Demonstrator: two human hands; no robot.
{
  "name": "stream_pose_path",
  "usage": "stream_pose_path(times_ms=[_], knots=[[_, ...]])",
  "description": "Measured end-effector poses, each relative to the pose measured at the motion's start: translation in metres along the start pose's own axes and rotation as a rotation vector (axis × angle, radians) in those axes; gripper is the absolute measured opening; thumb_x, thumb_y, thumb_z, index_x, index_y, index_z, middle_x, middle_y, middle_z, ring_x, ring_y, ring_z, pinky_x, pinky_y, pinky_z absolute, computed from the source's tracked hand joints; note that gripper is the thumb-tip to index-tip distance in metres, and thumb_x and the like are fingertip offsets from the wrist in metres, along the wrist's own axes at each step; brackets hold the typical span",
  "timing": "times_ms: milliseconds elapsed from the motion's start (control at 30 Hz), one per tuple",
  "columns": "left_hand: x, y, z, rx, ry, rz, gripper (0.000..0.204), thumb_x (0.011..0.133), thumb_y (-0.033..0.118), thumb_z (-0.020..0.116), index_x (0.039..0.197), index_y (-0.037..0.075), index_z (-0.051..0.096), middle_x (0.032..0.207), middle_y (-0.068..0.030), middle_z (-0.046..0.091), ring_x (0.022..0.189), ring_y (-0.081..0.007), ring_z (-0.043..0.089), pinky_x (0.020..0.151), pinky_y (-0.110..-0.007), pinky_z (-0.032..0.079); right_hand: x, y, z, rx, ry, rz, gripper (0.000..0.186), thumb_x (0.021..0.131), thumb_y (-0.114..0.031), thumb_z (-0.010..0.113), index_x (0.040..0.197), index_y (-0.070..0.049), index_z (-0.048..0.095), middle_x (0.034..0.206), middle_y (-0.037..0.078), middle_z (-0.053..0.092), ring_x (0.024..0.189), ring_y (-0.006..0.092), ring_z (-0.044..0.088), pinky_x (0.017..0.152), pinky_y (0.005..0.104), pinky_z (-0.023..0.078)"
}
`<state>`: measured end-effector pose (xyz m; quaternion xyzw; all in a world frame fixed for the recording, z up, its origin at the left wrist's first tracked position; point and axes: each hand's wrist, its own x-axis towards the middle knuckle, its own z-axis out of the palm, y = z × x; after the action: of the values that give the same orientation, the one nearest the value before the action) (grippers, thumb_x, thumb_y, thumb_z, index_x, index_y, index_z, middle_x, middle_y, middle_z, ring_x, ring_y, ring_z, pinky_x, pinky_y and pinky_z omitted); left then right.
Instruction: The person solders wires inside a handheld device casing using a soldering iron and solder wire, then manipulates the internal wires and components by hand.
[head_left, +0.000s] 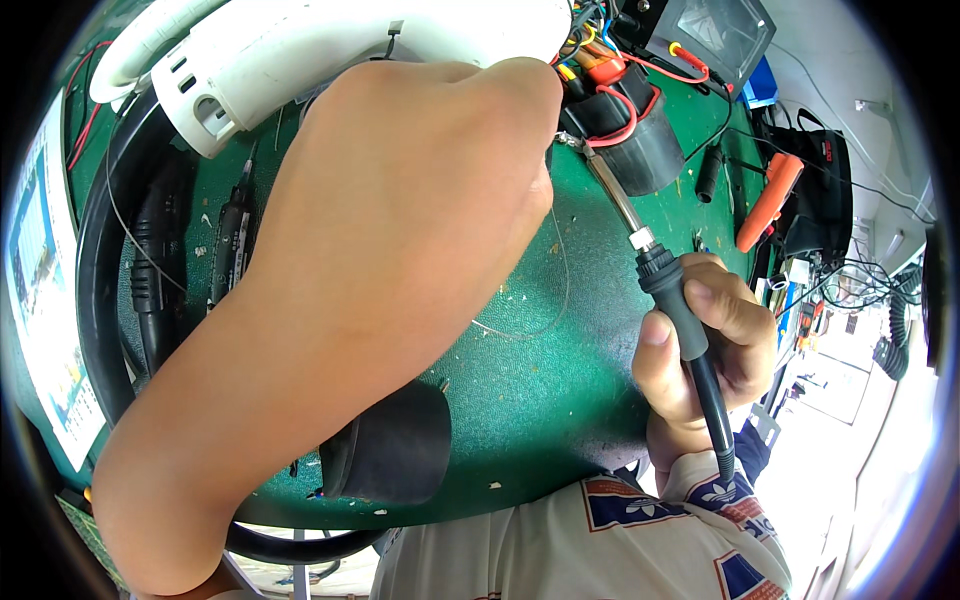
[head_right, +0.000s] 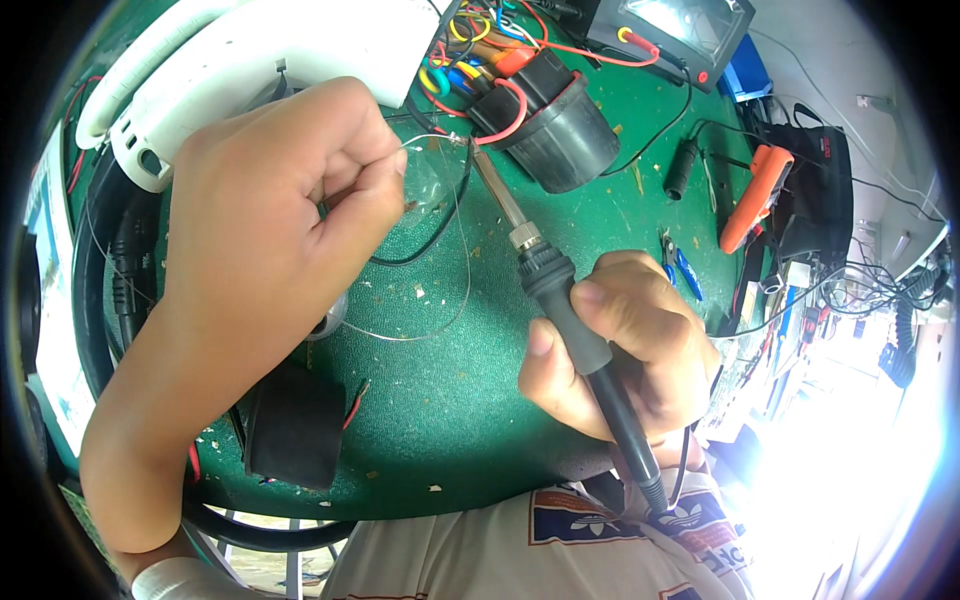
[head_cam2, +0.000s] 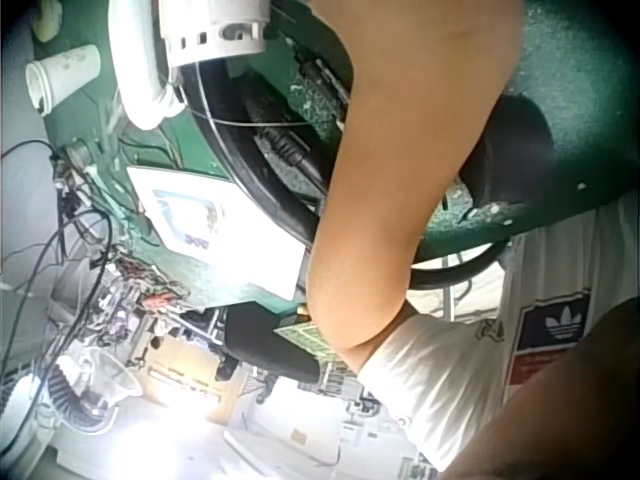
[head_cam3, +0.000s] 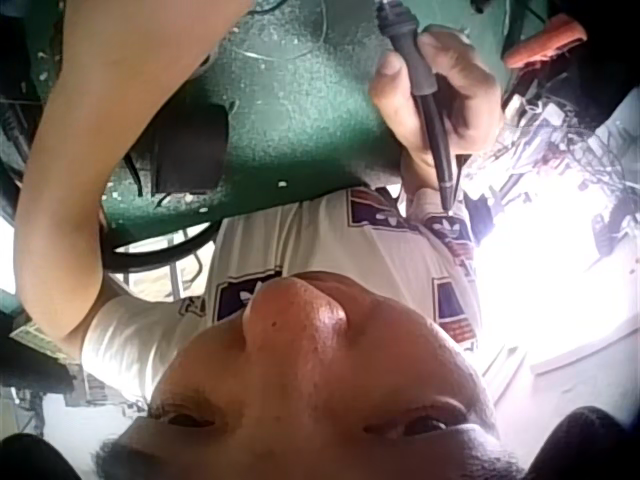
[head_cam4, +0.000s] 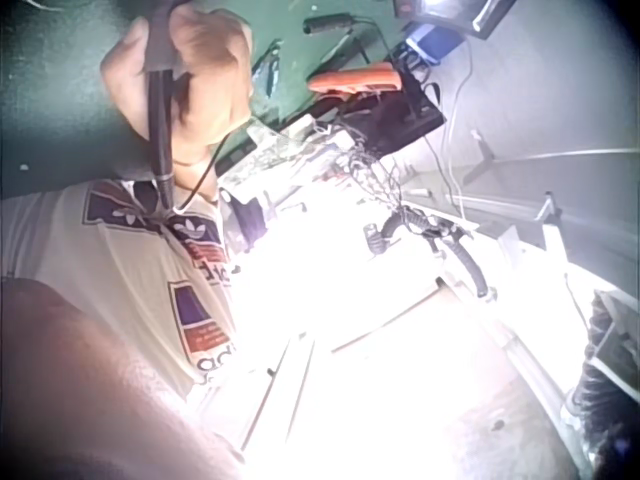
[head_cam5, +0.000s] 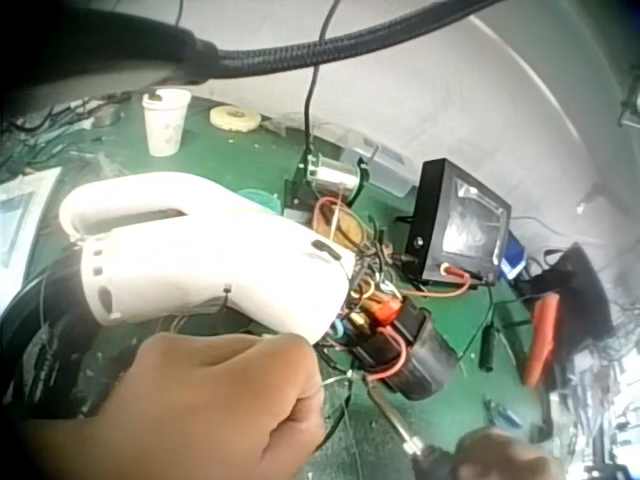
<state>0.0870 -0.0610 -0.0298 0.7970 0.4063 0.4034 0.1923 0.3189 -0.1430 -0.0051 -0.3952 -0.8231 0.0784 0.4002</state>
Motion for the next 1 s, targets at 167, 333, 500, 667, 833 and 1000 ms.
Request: stream_pose_path(times_ms=[167,333,500,667,833,1000], knots=[[0.0001,0.001,0.0012,-0.001,0.014,0.012,0.013,0.077,-0.003,0.065,0.074,0.003,0.055,0.057,-0.0048,0.052,0.049,-0.0149,0.052,0.05,-0.028,0.04,0.001,-0.0011,0.0009,0.0,0.007,-0.004,0.031,0.075,0.001,0.077,0.097,0.004,0.056,0.07,0.012,0.059,0.053,0.0188,0.054,0.055,0.0357,0.047],[0.0012,0.0008,0.0017,-0.002,0.014,0.018,0.014,0.077,-0.004,0.065,0.074,0.003,0.054,0.057,-0.0051,0.051,0.049,-0.0163,0.052,0.049,-0.029,0.04,0.0002,-0.0019,0.0017,-0.008,0.019,0.008,0.031,0.075,0.001,0.077,0.097,0.004,0.056,0.071,0.012,0.06,0.053,0.0191,0.056,0.056,0.0368,0.048],[0.0016,-0.0009,0.0039,0.001,0.021,0.032,0.014,0.077,-0.004,0.065,0.074,0.003,0.054,0.057,-0.0058,0.052,0.049,-0.0172,0.052,0.05,-0.029,0.04,-0.0019,-0.003,0.0019,-0.031,0.037,0.031,0.031,0.074,0.0,0.078,0.096,0.005,0.056,0.073,0.013,0.061,0.054,0.0196,0.057,0.057,0.0374,0.05],[0.0019,-0.0014,0.0064,0.005,0.026,0.03,0.014,0.076,-0.004,0.065,0.074,0.003,0.054,0.056,-0.0062,0.051,0.048,-0.0182,0.052,0.05,-0.03,0.04,-0.0022,-0.0025,0.0013,-0.031,0.036,0.042,0.03,0.074,0.0,0.078,0.095,0.005,0.056,0.07,0.012,0.061,0.055,0.0192,0.057,0.058,0.0368,0.049],[0.0018,-0.0018,0.0054,0.011,0.023,0.03,0.013,0.076,-0.003,0.066,0.074,0.003,0.054,0.055,-0.0062,0.051,0.048,-0.0186,0.053,0.049,-0.03,0.04,-0.002,-0.0048,0.0007,-0.029,0.031,0.062,0.03,0.075,0.0,0.078,0.095,0.006,0.056,0.069,0.011,0.06,0.054,0.0192,0.057,0.057,0.0365,0.049],[0.0011,-0.0018,0.0052,0.016,0.023,0.029,0.014,0.076,-0.003,0.066,0.074,0.003,0.055,0.055,-0.0059,0.051,0.049,-0.0186,0.053,0.049,-0.03,0.04,-0.0032,-0.0038,0.0006,-0.019,0.04,0.057,0.03,0.075,0.0,0.077,0.095,0.006,0.056,0.069,0.011,0.06,0.055,0.0194,0.057,0.057,0.0364,0.048]])
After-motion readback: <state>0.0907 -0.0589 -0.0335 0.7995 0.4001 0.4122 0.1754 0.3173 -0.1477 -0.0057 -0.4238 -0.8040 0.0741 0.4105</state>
